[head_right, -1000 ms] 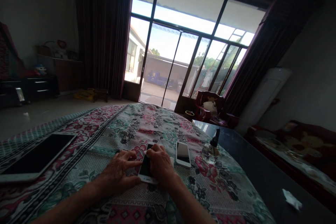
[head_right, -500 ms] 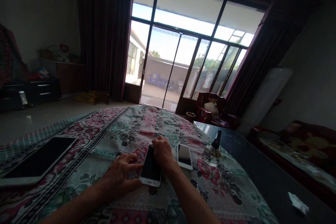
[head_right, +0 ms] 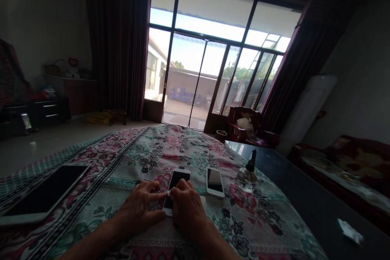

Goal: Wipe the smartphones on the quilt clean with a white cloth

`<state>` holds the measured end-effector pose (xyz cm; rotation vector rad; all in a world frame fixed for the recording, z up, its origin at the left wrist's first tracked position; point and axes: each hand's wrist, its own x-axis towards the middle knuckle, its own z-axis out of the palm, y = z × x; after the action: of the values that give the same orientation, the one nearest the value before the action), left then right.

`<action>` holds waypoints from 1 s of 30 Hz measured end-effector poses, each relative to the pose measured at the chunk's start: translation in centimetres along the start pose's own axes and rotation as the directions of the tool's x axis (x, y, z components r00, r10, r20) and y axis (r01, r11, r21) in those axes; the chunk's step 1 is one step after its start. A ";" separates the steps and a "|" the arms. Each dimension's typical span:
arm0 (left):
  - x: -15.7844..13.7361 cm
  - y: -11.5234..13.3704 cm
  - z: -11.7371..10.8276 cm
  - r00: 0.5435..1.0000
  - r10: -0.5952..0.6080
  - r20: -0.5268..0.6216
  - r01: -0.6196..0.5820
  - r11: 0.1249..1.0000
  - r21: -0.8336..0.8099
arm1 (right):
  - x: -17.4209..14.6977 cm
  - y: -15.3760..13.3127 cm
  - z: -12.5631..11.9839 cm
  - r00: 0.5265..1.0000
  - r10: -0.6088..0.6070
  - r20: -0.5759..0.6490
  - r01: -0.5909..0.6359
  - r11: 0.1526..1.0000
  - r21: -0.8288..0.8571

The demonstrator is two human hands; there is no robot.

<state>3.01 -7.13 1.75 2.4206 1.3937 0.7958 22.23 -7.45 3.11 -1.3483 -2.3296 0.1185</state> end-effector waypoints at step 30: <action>-0.7 0.9 -0.2 0.970 0.239 0.052 -0.243 0.965 0.097 | 2.1 2.7 0.5 0.999 0.052 -0.011 -0.050 0.987 0.154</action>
<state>3.28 -8.20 2.14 2.7078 1.1659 0.7395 23.29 -4.22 2.60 -1.3275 -2.2248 0.2966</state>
